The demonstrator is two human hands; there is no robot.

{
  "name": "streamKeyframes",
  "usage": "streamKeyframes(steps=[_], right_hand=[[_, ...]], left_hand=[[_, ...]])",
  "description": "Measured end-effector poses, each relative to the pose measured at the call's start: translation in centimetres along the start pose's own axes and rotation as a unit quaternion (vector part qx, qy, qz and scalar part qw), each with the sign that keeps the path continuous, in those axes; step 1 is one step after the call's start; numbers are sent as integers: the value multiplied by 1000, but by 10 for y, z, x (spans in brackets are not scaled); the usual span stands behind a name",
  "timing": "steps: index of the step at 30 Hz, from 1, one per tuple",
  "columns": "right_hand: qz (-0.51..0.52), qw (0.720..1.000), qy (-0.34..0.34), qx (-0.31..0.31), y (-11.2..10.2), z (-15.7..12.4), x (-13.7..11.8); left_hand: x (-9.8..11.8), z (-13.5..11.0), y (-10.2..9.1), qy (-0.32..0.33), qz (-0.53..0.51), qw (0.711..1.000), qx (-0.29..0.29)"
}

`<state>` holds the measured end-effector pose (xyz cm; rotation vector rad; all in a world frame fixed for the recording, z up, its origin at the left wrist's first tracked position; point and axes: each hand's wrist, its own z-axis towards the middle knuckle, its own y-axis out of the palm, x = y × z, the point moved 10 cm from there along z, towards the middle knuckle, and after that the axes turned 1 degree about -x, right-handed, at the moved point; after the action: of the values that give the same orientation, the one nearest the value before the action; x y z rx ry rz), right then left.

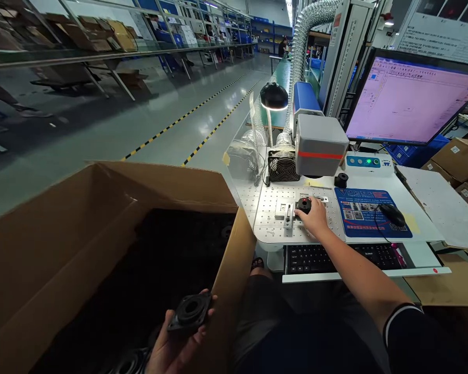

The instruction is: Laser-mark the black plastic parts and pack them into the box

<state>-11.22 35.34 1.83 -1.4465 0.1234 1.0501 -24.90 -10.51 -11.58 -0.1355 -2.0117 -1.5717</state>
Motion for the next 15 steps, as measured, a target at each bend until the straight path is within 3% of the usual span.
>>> streamKeyframes(steps=[5, 8, 12, 15], right_hand=[[-6, 1000, 19, -1, 7, 3, 0], [8, 1000, 15, 13, 1, 1, -2], [23, 998, -24, 49, -28, -17, -7], [24, 994, -65, 85, -61, -43, -8]], left_hand=[[-1, -5, -15, -9, -24, 997, 76], [-4, -8, -19, -36, -62, 991, 114], [-1, -7, -16, -35, -41, 993, 106], [-1, -9, -30, -28, -28, 984, 177]])
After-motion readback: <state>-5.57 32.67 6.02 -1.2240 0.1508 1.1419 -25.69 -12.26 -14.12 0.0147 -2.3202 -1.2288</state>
